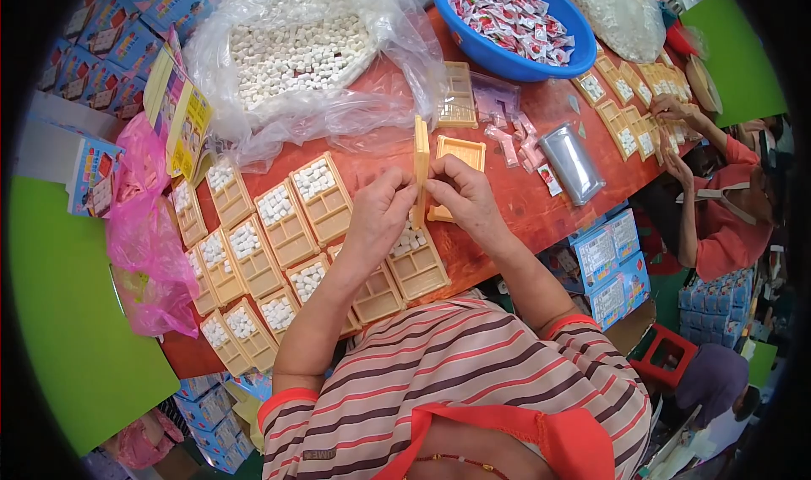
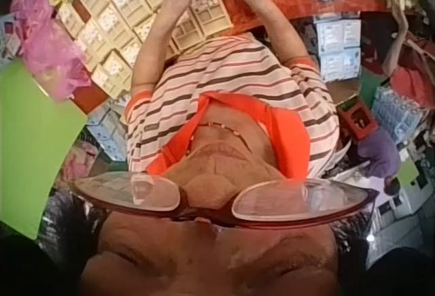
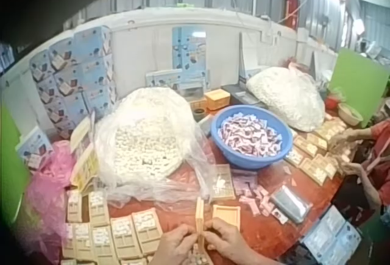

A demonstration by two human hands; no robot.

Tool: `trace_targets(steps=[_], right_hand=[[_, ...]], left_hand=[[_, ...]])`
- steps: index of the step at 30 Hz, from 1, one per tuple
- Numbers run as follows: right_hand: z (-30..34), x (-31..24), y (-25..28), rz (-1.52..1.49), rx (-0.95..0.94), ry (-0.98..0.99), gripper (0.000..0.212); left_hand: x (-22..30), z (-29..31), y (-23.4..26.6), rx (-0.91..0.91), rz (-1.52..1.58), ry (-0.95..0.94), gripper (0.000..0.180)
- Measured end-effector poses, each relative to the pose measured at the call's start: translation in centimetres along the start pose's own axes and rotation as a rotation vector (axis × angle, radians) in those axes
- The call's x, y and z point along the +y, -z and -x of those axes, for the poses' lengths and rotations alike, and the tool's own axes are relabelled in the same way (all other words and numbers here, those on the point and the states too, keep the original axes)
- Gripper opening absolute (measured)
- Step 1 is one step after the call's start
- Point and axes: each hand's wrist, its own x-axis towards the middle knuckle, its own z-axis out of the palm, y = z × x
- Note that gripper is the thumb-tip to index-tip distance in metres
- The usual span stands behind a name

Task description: Packing small white blocks into yellow plastic trays on an assembly line.

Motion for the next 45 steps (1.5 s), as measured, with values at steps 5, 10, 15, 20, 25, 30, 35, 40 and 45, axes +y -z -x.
trace_targets(steps=[5, 10, 15, 20, 25, 30, 35, 40, 45], right_hand=[[0.0, -0.1, 0.1, 0.013, -0.009, -0.009, 0.008], [-0.1, 0.1, 0.2, 0.016, -0.025, -0.004, 0.009], [-0.1, 0.2, 0.3, 0.028, -0.027, 0.014, 0.010], [-0.1, 0.0, 0.4, 0.056, -0.037, 0.014, 0.010], [-0.1, -0.4, 0.2, 0.115, -0.024, 0.053, 0.010], [-0.2, -0.3, 0.2, 0.199, -0.003, 0.106, 0.010], [-0.2, 0.1, 0.5, 0.225, 0.002, 0.107, 0.010], [-0.2, 0.1, 0.4, 0.230, -0.008, 0.114, 0.012], [-0.3, 0.0, 0.5, 0.222, -0.016, 0.109, 0.012]], left_hand=[[0.1, 0.1, 0.3, -0.040, -0.008, 0.015, 0.018], [0.0, 0.0, 0.6, -0.082, -0.004, 0.059, 0.020], [-0.2, -0.1, 0.5, -0.081, -0.052, -0.007, 0.020], [0.4, -0.2, 0.9, -0.113, -0.022, 0.040, 0.020], [0.8, -0.3, 0.8, -0.094, -0.140, -0.020, 0.020], [0.8, -0.3, 0.6, -0.096, -0.272, -0.095, 0.019], [0.5, -0.2, 0.4, -0.087, -0.163, -0.068, 0.019], [0.4, -0.4, 0.5, -0.101, -0.151, -0.063, 0.019], [0.6, -0.4, 0.5, -0.115, -0.102, -0.010, 0.019]])
